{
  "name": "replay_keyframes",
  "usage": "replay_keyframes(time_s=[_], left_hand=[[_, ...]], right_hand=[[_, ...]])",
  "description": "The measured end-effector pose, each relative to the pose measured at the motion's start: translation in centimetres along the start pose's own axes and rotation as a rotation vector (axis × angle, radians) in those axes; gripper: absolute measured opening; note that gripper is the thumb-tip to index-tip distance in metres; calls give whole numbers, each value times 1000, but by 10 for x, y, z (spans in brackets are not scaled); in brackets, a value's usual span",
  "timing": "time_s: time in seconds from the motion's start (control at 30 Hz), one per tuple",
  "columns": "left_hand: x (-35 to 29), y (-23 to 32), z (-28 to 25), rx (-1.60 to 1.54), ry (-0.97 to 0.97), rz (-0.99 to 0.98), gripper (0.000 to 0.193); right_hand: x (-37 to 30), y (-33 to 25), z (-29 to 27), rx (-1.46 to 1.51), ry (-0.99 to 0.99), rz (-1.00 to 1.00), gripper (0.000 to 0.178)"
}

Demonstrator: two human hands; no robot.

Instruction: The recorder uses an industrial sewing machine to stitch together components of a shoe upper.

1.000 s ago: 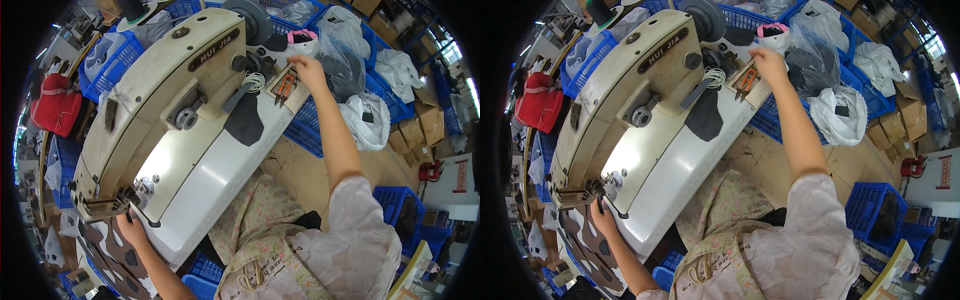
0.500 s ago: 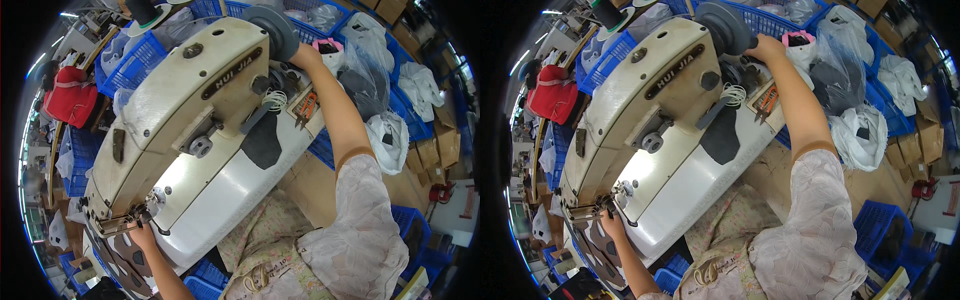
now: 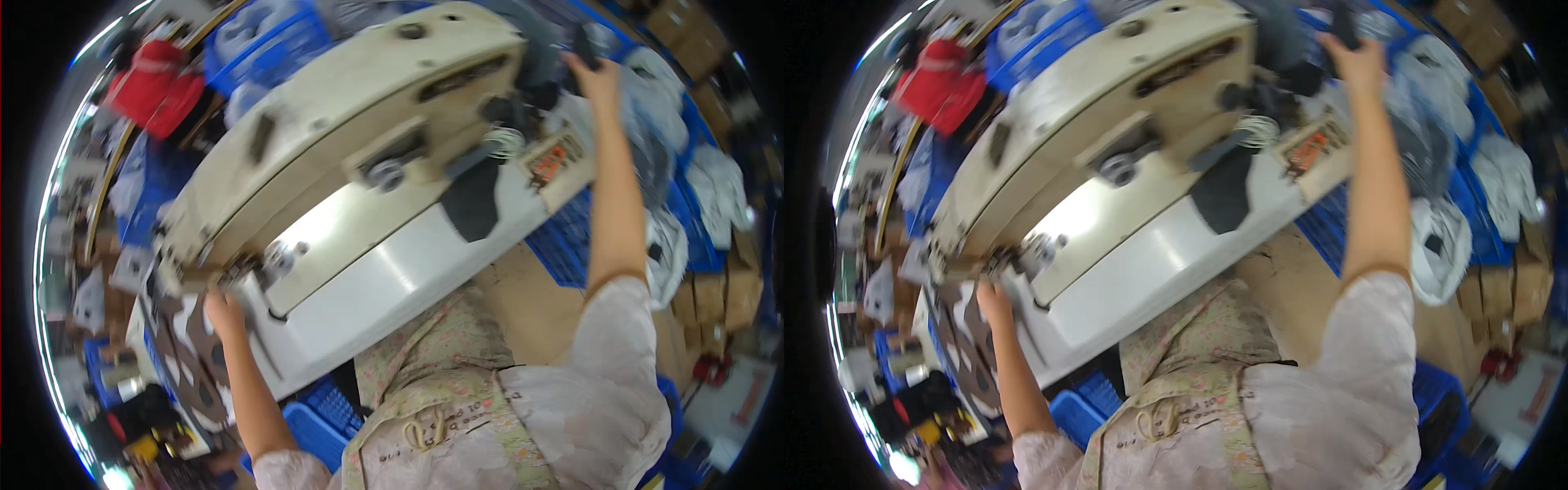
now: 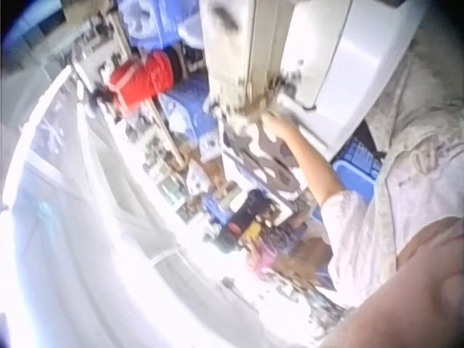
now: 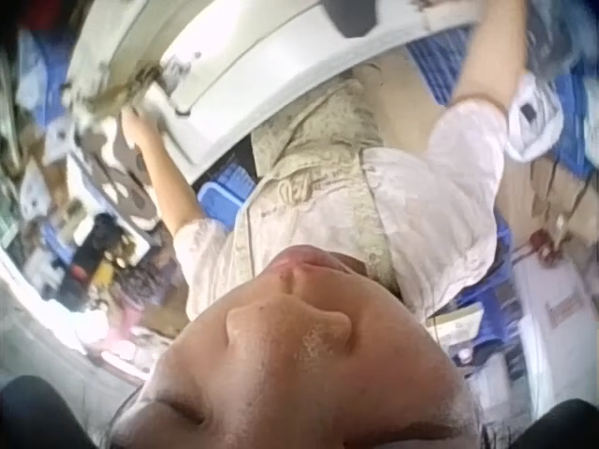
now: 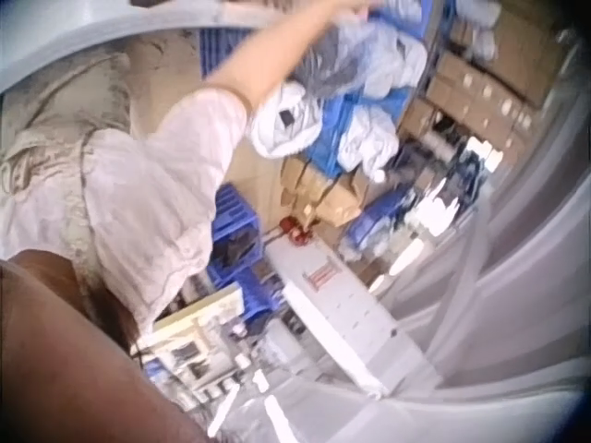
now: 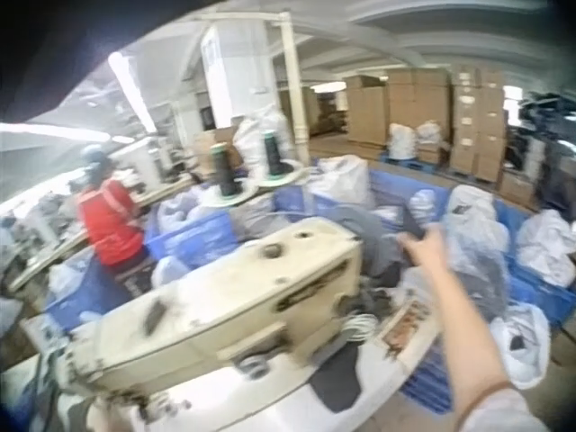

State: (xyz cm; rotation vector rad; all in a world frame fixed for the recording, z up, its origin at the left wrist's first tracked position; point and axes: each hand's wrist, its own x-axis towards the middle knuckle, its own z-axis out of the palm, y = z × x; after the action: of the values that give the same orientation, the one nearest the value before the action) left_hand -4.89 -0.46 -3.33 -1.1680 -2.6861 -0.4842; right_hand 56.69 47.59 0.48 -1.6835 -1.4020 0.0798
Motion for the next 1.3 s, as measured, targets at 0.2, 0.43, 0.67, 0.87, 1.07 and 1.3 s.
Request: replay_keyframes(time_s=[0.2,0.43,0.67,0.87,1.07,1.3], left_hand=[[26,-7,-99,-616,431,-179,29],[-73,61,-155,-902,773,-224,33],[-167,109,-160,-1338,696,98,56],[-233,126,-169,-1694,638,161,95],[-272,82,-148,-1233,421,652,66],[-186,50,-87,-419,317,419,56]], right_hand=[[-73,-66,-107,788,90,-211,47],[-334,-317,-139,980,-751,-1055,29],[-472,-392,-121,1405,-1389,-915,54],[-451,-378,-156,1156,-1699,-1054,36],[-384,-291,-128,534,-1944,-995,39],[-336,-203,-91,303,-2091,-143,37]])
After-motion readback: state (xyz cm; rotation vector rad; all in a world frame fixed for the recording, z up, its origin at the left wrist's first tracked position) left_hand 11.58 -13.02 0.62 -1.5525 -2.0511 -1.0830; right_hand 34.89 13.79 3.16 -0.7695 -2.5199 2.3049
